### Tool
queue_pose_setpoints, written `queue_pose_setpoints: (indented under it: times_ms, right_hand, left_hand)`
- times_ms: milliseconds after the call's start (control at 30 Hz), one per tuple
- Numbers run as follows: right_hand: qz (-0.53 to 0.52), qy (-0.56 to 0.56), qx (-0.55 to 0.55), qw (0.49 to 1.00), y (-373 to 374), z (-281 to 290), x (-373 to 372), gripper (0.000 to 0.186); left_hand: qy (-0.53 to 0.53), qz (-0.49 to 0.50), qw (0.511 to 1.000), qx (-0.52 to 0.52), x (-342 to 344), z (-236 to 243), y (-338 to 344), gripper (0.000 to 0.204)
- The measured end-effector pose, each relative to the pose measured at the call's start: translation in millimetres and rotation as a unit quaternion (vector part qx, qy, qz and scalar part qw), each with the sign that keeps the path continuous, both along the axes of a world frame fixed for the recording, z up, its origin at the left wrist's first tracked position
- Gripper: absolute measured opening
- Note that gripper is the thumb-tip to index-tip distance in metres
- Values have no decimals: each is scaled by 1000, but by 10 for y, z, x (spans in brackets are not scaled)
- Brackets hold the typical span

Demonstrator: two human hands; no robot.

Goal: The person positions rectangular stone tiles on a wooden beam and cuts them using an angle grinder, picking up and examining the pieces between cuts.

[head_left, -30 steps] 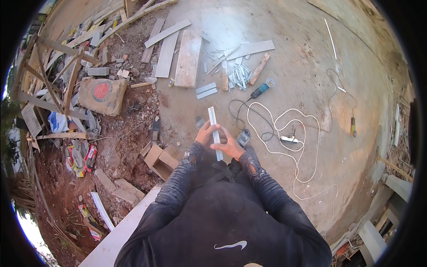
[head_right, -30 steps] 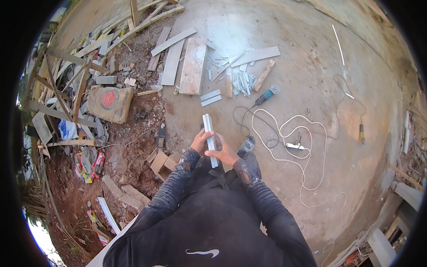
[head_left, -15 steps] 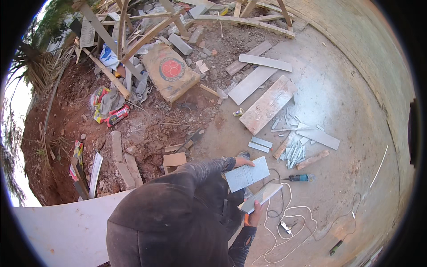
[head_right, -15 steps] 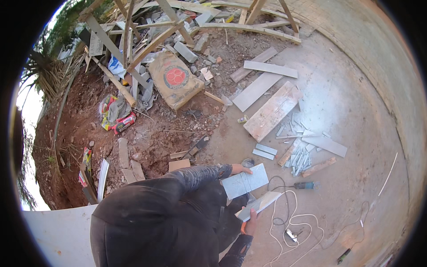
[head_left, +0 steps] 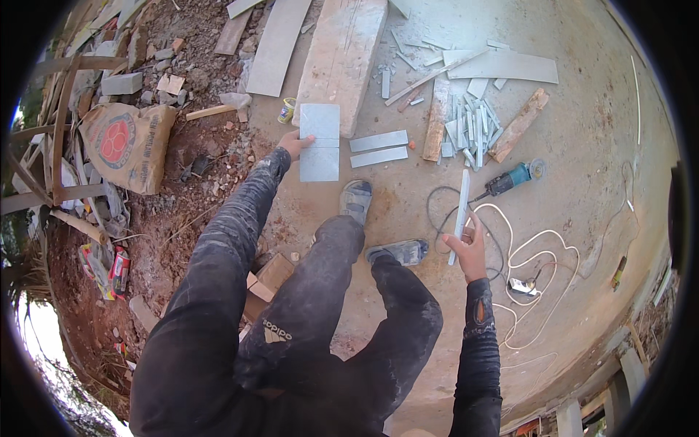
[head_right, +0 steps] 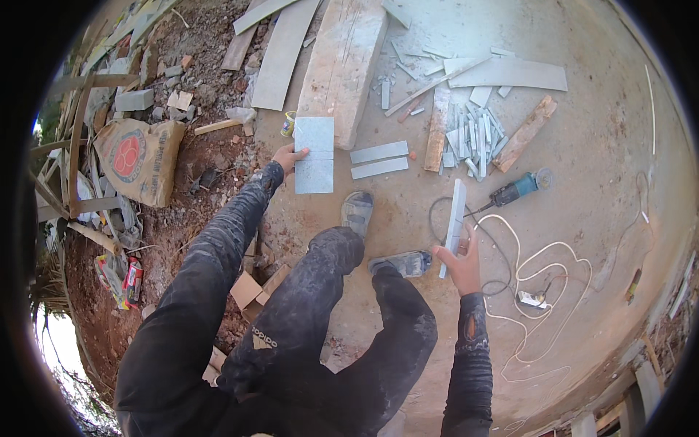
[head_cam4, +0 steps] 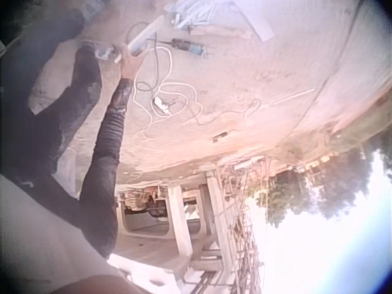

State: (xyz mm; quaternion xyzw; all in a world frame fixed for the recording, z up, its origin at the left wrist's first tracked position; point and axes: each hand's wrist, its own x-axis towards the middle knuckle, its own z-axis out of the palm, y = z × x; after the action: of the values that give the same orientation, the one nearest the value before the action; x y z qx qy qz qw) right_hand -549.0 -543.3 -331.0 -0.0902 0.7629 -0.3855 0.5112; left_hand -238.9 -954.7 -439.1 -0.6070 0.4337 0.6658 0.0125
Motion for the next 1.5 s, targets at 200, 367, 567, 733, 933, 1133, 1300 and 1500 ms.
queue_pose_setpoints:
  times_ms: [200, 367, 567, 733, 933, 1133, 1300, 1500]
  right_hand:
    - [126, 178, -80, 973, -649, -1512, -322, 101]
    - [306, 416, -110, 849, -1165, -2248, -570, 101]
    - [436, 522, -220, 699, -1527, -2632, -978, 102]
    - [513, 526, -196, 649, -1548, -2739, -1123, 113]
    - [478, 501, -159, 704, -1391, -2782, -997, 123]
    - [417, 549, -109, 716, -1003, -2781, -1142, 113]
    - [215, 443, -106, 864, -785, -2775, -1405, 73]
    - [120, 468, -5, 875, -1246, -2805, -1502, 41]
  left_hand:
    - [29, -132, 990, -46, 138, -820, -640, 42]
    - [34, -175, 981, -79, 217, -986, -797, 44]
    - [30, -171, 957, -233, 184, -1164, -830, 40]
    - [-92, -195, 855, -472, 276, -1292, -1008, 40]
    - [-198, -173, 811, -523, 350, -1409, -805, 57]
    - [-254, -165, 779, -549, 165, -1473, -682, 63]
    - [-247, -157, 736, -610, 165, -1506, -538, 64]
    - [-279, -125, 711, -633, 49, -1491, -361, 69]
